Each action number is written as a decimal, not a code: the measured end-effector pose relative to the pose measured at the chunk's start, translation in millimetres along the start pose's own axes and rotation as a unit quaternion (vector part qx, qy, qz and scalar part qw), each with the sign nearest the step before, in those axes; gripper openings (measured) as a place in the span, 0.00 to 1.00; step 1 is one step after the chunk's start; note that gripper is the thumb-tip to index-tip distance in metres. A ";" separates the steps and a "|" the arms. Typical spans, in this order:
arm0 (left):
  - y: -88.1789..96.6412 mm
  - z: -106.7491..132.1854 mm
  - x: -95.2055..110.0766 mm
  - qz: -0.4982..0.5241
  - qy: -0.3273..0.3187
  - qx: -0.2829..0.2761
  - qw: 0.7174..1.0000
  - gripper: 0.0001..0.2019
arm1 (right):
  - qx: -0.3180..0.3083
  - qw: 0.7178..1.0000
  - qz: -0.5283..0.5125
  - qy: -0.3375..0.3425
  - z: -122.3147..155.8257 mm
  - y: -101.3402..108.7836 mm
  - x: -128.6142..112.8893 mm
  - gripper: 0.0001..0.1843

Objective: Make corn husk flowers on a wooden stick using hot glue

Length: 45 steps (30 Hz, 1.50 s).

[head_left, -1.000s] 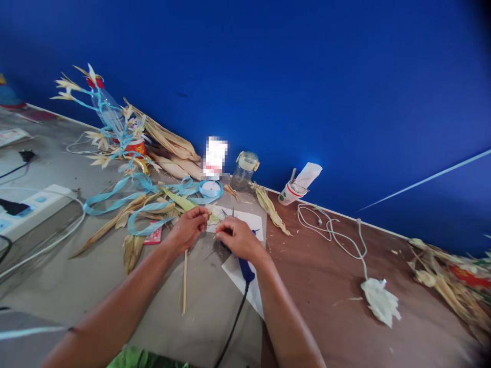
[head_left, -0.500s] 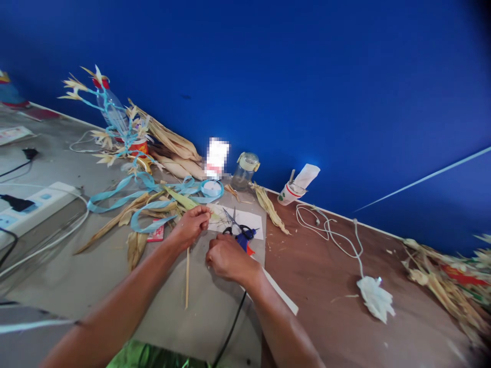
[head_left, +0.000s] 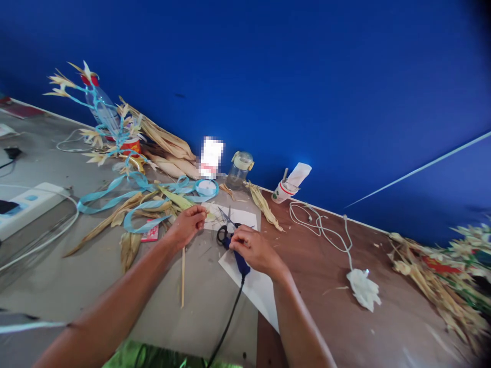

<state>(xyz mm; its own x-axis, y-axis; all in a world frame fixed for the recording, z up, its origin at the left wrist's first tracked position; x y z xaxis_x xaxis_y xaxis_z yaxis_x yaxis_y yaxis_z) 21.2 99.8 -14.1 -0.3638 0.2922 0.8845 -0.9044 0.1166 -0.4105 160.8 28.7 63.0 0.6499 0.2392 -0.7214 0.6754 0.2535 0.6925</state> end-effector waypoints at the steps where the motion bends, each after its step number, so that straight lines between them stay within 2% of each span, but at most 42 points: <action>1: 0.1 -0.1 -0.5 -0.001 0.000 -0.001 1.000 0.08 | 0.015 1.000 0.006 -0.013 1.3 2.6 4.7 0.08; 5: 1.3 -0.7 -1.9 -0.010 -0.005 -0.003 1.000 0.08 | 0.063 0.983 0.110 -0.132 10.9 7.0 32.2 0.08; 8: 0.3 -0.1 -1.9 -0.021 -0.007 -0.008 1.000 0.08 | 0.063 0.960 0.189 -0.198 20.9 0.3 42.4 0.19; 11: -0.1 1.3 -0.4 -0.030 -0.007 -0.004 1.000 0.08 | 0.059 0.948 0.213 -0.228 28.3 -8.4 44.4 0.26; 17: -0.9 1.7 -2.2 -0.041 0.000 -0.006 0.999 0.08 | 0.052 0.945 0.212 -0.242 33.4 -16.1 46.5 0.37; 19: -0.6 1.2 -4.4 -0.042 0.005 -0.006 0.999 0.09 | 0.055 0.941 0.223 -0.249 35.1 -15.3 46.4 0.36; 24: -0.6 -0.1 -6.4 -0.040 0.001 -0.008 0.999 0.09 | 0.068 0.936 0.230 -0.256 39.8 -17.3 44.7 0.24; 30: -0.3 -1.6 -8.0 -0.037 -0.006 -0.017 0.999 0.08 | 0.054 0.926 0.264 -0.263 41.7 -25.0 49.4 0.19; 36: -2.0 0.6 -6.2 -0.037 -0.001 -0.017 0.999 0.08 | 0.072 0.931 0.242 -0.263 43.5 -19.1 46.2 0.12; 38: -2.8 1.2 -5.4 -0.038 -0.001 -0.016 0.999 0.08 | 0.075 0.935 0.231 -0.257 45.1 -17.9 45.7 0.13; 42: -2.5 0.1 -7.5 -0.034 0.000 -0.014 0.999 0.08 | 0.060 0.936 0.225 -0.265 49.5 -22.8 49.3 0.23; 45: -2.4 -1.0 -10.1 -0.033 0.005 -0.016 0.999 0.08 | 0.054 0.934 0.220 -0.277 51.4 -27.2 50.8 0.24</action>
<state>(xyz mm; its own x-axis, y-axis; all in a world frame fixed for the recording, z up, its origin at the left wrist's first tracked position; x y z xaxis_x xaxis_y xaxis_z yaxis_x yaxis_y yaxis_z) 27.3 97.5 -22.3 -0.3004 0.2922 0.9080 -0.9189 0.1664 -0.3576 193.4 -14.3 7.7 0.9330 -0.2319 -0.2751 0.3121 0.1416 0.9394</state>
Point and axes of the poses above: each hand's wrist, its own z-axis away from the middle knuckle, its own y-axis out of the back of the hand, x = y × z, the point moved 10 cm from there along -z, towards the middle knuckle, and after that the axes turned 5 degrees about -z, right-handed, at the moved point
